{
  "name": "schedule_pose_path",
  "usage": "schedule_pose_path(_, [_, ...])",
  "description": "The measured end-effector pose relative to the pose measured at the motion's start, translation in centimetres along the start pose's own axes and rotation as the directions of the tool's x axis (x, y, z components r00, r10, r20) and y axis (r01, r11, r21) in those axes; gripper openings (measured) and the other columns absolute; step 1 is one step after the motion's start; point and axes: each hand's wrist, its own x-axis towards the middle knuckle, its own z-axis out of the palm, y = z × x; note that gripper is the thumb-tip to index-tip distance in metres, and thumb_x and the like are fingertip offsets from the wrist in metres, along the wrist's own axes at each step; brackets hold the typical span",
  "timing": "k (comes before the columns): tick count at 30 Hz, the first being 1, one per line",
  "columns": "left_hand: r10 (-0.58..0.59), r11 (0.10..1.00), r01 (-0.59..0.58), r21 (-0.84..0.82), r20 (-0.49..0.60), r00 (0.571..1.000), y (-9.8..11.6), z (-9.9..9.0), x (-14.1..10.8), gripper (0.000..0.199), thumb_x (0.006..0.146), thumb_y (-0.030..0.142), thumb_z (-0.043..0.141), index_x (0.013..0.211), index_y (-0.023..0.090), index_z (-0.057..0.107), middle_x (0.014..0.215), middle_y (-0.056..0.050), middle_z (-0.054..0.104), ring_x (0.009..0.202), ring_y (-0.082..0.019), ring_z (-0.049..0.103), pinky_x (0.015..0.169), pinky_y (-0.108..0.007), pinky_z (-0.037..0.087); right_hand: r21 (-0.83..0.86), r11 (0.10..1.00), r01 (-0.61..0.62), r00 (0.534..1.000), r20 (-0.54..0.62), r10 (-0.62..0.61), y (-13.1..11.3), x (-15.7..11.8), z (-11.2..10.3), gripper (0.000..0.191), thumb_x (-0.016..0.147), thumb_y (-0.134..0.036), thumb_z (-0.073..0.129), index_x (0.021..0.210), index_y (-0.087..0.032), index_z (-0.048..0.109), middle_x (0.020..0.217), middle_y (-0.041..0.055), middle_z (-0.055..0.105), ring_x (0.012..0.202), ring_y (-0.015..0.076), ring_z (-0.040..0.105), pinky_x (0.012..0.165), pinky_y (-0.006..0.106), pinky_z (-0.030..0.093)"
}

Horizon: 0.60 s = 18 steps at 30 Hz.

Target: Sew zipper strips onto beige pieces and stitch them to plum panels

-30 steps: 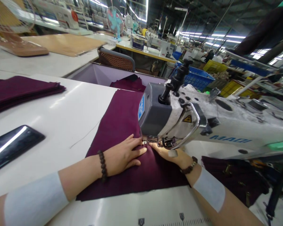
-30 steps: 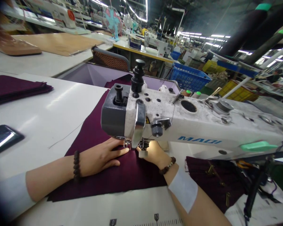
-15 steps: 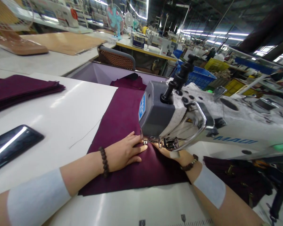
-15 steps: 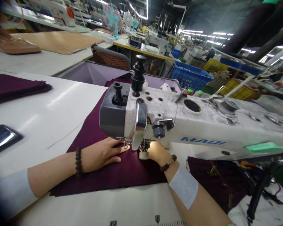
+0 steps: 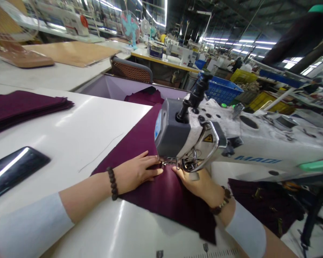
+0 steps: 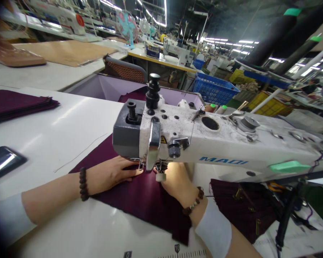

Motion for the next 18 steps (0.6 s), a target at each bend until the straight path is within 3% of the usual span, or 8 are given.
schedule_pose_path(2, [-0.053,0.999,0.053,0.002,-0.005,0.999,0.5,-0.4,-0.3,0.03,0.093,0.015,0.034,0.113,0.016,0.057,0.12,-0.012,0.053,0.11,-0.023,0.049,0.096,-0.041,0.038,-0.165,0.981,-0.1,0.995,-0.043,0.094,-1.6,-2.1,0.2,0.031,0.085,-0.032,0.05,0.103,-0.011,0.064,0.116,0.0182,0.056,0.109,0.0314,0.05,0.097,0.051,0.033])
schedule_pose_path(4, [-0.139,0.99,0.139,-0.02,0.007,0.99,1.7,-0.9,-0.6,0.027,0.092,0.015,0.037,0.106,0.014,0.06,0.111,-0.011,0.057,0.1,-0.022,0.054,0.089,-0.036,0.044,-0.283,0.942,-0.18,0.983,-0.075,0.166,-3.2,-4.6,1.1,0.044,0.078,-0.036,0.06,0.114,-0.01,0.059,0.124,0.0228,0.048,0.114,0.0359,0.046,0.095,0.056,0.032])
schedule_pose_path(7, [-0.263,0.963,0.267,-0.046,0.077,0.962,4.3,-1.8,-0.6,0.027,0.087,0.028,0.052,0.107,0.013,0.059,0.107,-0.011,0.059,0.095,-0.024,0.056,0.083,-0.036,0.047,-0.314,0.939,-0.138,0.988,-0.104,0.11,-4.8,-7.8,3.2,0.063,0.076,-0.047,0.059,0.126,-0.012,0.049,0.126,0.0276,0.043,0.113,0.0386,0.046,0.089,0.056,0.04])
schedule_pose_path(11, [-0.331,0.942,0.337,0.002,0.184,0.925,7.4,-2.1,-0.4,0.07,0.07,0.053,0.065,0.119,0.006,0.051,0.122,-0.02,0.05,0.11,-0.032,0.048,0.093,-0.043,0.041,-0.29,0.953,-0.088,0.991,-0.126,0.053,-5.6,-9.0,4.1,0.058,0.081,-0.05,0.049,0.127,-0.014,0.048,0.125,0.0257,0.045,0.11,0.0366,0.049,0.087,0.052,0.044])
schedule_pose_path(14, [-0.346,0.938,0.338,0.074,0.239,0.907,8.8,-1.4,-0.5,0.085,0.066,0.058,0.063,0.127,0.002,0.042,0.134,-0.026,0.035,0.123,-0.037,0.033,0.099,-0.048,0.032,-0.202,0.979,-0.004,0.998,-0.058,-0.008,-4.6,-9.0,1.5,0.046,0.083,-0.041,0.051,0.121,-0.016,0.054,0.121,0.0201,0.052,0.106,0.0332,0.053,0.085,0.047,0.047])
schedule_pose_path(17, [-0.357,0.933,0.326,0.153,0.262,0.897,9.3,-0.6,-0.6,0.072,0.075,0.044,0.057,0.129,0.0,0.037,0.137,-0.027,0.03,0.126,-0.039,0.029,0.099,-0.052,0.03,0.035,0.988,0.152,0.988,0.023,-0.152,-1.1,-10.5,-3.4,0.035,0.086,-0.038,0.046,0.118,-0.027,0.057,0.112,0.0086,0.06,0.099,0.023,0.059,0.083,0.034,0.051])
schedule_pose_path(18, [-0.358,0.931,0.318,0.18,0.265,0.895,9.3,-0.5,-0.5,0.063,0.079,0.036,0.053,0.129,0.001,0.038,0.137,-0.026,0.031,0.125,-0.038,0.03,0.099,-0.052,0.031,0.101,0.992,0.077,0.995,-0.067,-0.07,0.5,-11.5,-5.2,0.032,0.089,-0.036,0.04,0.115,-0.03,0.058,0.108,0.0054,0.063,0.097,0.0187,0.06,0.081,0.029,0.051])
